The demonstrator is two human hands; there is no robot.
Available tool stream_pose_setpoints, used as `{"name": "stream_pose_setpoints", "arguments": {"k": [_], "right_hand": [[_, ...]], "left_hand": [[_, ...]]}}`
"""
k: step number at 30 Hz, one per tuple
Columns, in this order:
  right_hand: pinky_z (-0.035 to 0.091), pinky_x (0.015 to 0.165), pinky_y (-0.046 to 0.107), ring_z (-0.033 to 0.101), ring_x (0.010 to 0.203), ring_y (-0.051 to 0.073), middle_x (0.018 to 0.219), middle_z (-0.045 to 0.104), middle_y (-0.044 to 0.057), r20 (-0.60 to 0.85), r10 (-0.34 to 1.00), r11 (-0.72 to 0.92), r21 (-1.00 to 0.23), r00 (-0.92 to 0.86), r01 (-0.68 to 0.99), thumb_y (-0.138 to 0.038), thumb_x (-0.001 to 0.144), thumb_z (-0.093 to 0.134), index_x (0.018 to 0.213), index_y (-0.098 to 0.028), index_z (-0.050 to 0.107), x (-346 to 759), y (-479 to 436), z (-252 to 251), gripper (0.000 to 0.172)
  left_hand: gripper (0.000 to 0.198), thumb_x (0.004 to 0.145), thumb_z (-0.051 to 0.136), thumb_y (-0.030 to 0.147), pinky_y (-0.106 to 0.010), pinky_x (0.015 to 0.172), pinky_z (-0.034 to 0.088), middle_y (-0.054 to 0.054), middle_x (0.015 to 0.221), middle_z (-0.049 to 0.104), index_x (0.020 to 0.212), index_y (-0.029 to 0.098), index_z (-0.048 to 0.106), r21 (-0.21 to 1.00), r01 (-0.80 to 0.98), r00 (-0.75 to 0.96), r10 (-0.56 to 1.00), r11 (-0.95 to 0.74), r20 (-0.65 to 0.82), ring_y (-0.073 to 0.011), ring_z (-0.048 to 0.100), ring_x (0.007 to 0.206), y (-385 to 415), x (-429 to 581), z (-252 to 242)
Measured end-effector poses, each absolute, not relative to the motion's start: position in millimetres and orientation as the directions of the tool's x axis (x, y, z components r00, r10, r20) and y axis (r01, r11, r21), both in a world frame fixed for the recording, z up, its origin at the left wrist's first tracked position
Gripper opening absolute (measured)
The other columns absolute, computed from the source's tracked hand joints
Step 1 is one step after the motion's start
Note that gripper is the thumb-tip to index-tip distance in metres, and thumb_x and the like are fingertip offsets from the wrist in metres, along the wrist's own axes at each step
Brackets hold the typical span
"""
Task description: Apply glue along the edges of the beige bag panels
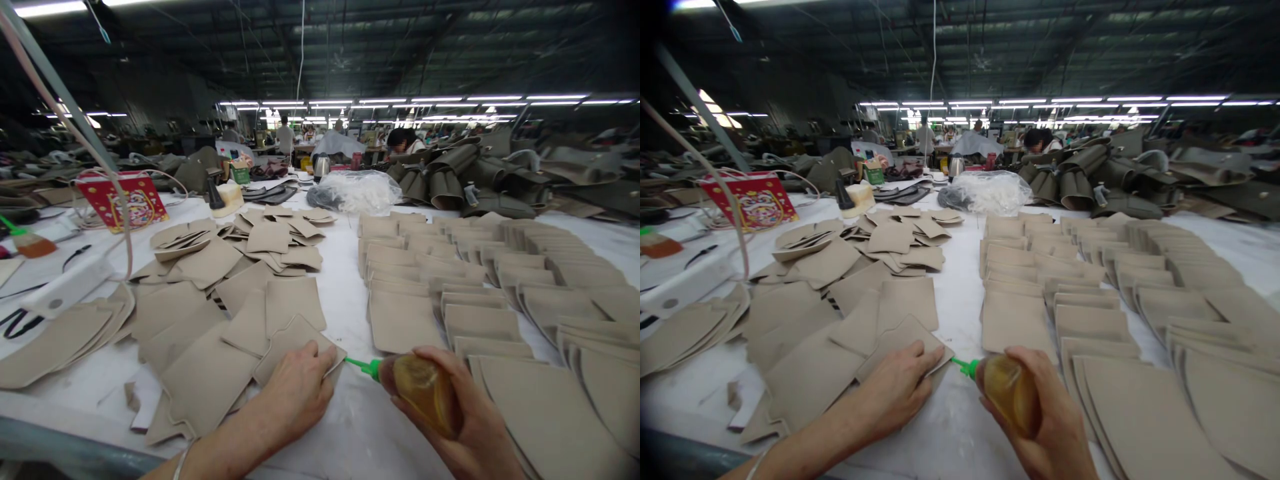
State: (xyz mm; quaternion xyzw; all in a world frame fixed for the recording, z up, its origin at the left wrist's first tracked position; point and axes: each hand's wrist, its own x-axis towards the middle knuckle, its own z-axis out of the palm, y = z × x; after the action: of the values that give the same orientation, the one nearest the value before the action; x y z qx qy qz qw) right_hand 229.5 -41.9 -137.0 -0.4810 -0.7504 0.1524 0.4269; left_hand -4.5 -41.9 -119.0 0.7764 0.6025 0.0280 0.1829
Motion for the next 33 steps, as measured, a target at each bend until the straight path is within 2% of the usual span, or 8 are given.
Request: {"name": "stream_pose_setpoints", "arguments": {"k": [2,7,11,17,23,27,33], "right_hand": [[0.048,0.075,0.029,0.060,0.088,0.021,0.106,0.057,0.003,0.473,0.864,0.477,-0.656,-0.173,0.585,-0.043,0.081,0.066,0.115,-0.028,0.048,230.0,-42.0,-137.8,0.041],[0.044,0.082,0.034,0.056,0.093,0.024,0.109,0.055,0.004,0.402,0.914,0.359,-0.753,-0.047,0.552,-0.047,0.082,0.064,0.115,-0.026,0.049,227.9,-43.8,-139.2,0.042],[0.044,0.079,0.031,0.058,0.089,0.022,0.106,0.057,0.001,0.347,0.937,0.316,-0.809,-0.032,0.496,-0.048,0.079,0.065,0.114,-0.027,0.050,227.3,-44.5,-141.8,0.044],[0.042,0.084,0.029,0.056,0.096,0.021,0.110,0.055,0.001,0.377,0.926,0.332,-0.782,-0.024,0.527,-0.047,0.079,0.067,0.116,-0.028,0.049,235.0,-38.6,-148.8,0.046],[0.041,0.086,0.032,0.056,0.096,0.023,0.111,0.055,0.001,0.270,0.962,0.257,-0.861,-0.035,0.438,-0.050,0.078,0.066,0.115,-0.027,0.048,231.7,-45.5,-146.6,0.047],[0.039,0.089,0.033,0.055,0.099,0.025,0.113,0.054,0.002,0.278,0.960,0.241,-0.873,0.027,0.424,-0.049,0.076,0.067,0.115,-0.026,0.050,230.8,-45.2,-145.6,0.047],[0.041,0.081,0.028,0.057,0.093,0.022,0.104,0.058,0.000,0.247,0.969,0.240,-0.902,-0.025,0.359,-0.048,0.073,0.068,0.110,-0.026,0.053,223.2,-54.2,-146.8,0.046]], "left_hand": [[0.047,0.081,0.034,0.019,-0.036,0.073,0.049,-0.005,0.093,0.057,0.125,0.031,0.047,0.324,0.924,0.272,0.945,-0.204,-0.181,-0.0236,0.062,0.081,-42.5,-4.7,-119.4],[0.049,0.081,0.036,0.020,-0.036,0.076,0.049,-0.005,0.098,0.056,0.128,0.030,0.045,0.351,0.917,0.271,0.942,-0.191,-0.196,-0.0241,0.062,0.085,-44.8,-6.3,-120.1],[0.046,0.083,0.035,0.022,-0.037,0.076,0.049,-0.005,0.099,0.056,0.127,0.031,0.045,0.363,0.911,0.284,0.936,-0.195,-0.209,-0.0247,0.062,0.085,-44.3,-7.7,-119.4],[0.048,0.085,0.033,0.023,-0.035,0.077,0.049,-0.005,0.101,0.055,0.131,0.031,0.041,0.349,0.914,0.287,0.938,-0.207,-0.195,-0.0232,0.061,0.085,-45.4,-8.0,-122.1],[0.047,0.086,0.032,0.023,-0.032,0.078,0.047,-0.004,0.101,0.055,0.131,0.032,0.041,0.359,0.908,0.297,0.936,-0.216,-0.188,-0.0212,0.061,0.085,-45.6,-9.5,-125.1],[0.047,0.085,0.032,0.022,-0.032,0.077,0.047,-0.004,0.101,0.055,0.130,0.033,0.042,0.346,0.914,0.292,0.936,-0.212,-0.195,-0.0208,0.061,0.084,-44.9,-10.0,-124.1],[0.048,0.087,0.031,0.024,-0.034,0.079,0.047,-0.004,0.101,0.054,0.133,0.032,0.041,0.381,0.900,0.298,0.937,-0.212,-0.183,-0.0221,0.061,0.086,-45.7,-10.5,-125.1]]}}
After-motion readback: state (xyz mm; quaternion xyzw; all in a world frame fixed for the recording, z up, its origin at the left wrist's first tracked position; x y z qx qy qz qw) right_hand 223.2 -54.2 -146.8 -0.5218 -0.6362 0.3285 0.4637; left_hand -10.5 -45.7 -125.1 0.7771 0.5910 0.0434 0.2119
